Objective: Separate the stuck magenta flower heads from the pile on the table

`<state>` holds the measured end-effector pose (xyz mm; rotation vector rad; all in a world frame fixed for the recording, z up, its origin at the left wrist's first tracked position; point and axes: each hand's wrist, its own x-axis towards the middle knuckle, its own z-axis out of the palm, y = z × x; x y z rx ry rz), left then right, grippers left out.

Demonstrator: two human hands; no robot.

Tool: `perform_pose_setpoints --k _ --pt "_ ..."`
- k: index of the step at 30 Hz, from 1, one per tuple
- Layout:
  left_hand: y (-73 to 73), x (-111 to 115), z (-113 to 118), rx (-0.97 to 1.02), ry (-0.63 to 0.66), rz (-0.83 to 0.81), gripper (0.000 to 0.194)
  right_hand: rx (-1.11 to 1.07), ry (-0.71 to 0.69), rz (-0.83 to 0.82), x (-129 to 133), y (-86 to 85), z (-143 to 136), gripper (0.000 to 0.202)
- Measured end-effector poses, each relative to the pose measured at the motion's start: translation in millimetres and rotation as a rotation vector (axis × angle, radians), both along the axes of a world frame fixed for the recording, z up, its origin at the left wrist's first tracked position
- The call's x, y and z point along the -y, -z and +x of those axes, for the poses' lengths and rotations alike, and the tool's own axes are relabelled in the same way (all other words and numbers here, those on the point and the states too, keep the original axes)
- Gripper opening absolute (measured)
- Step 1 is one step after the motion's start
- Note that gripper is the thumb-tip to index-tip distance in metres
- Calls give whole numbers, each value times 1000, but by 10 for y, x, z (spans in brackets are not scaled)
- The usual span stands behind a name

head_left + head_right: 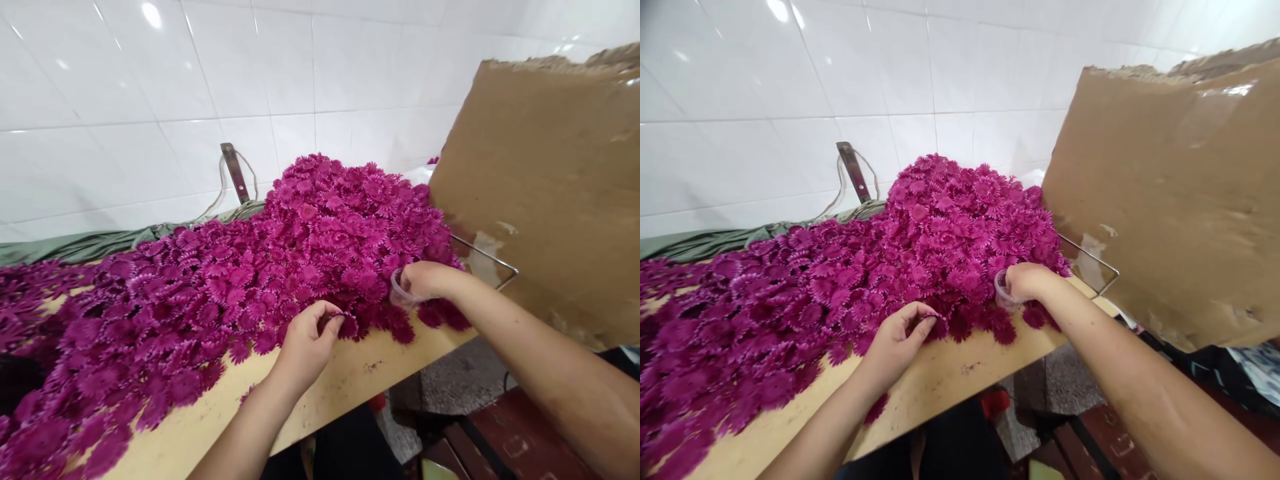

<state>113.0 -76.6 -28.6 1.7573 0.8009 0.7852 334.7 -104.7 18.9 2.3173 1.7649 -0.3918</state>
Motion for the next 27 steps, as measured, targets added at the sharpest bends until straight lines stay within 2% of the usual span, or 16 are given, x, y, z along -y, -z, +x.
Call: perform_pose_setpoints --k 6,10,14,16,18,22,24,27 --pt "-92 22 116 22 34 2 7 -89 -26 30 14 31 141 17" --pt "-151 13 249 96 60 1 5 -261 -92 83 158 -168 229 19" --pt "-237 -13 513 119 75 72 2 -499 -100 338 375 -385 113 28" --pt "-290 -18 685 111 66 116 2 -689 -102 353 452 -381 30 32" --pt "-336 -19 841 84 71 134 4 -755 -87 372 483 -301 6 26" --pt "-358 -52 969 62 134 57 10 -512 -27 528 433 -123 137 17" --pt "-319 -81 932 31 172 77 9 -261 -70 477 380 -91 175 15" --pt "-226 -107 825 -97 218 168 6 111 -197 268 282 -98 89 16"
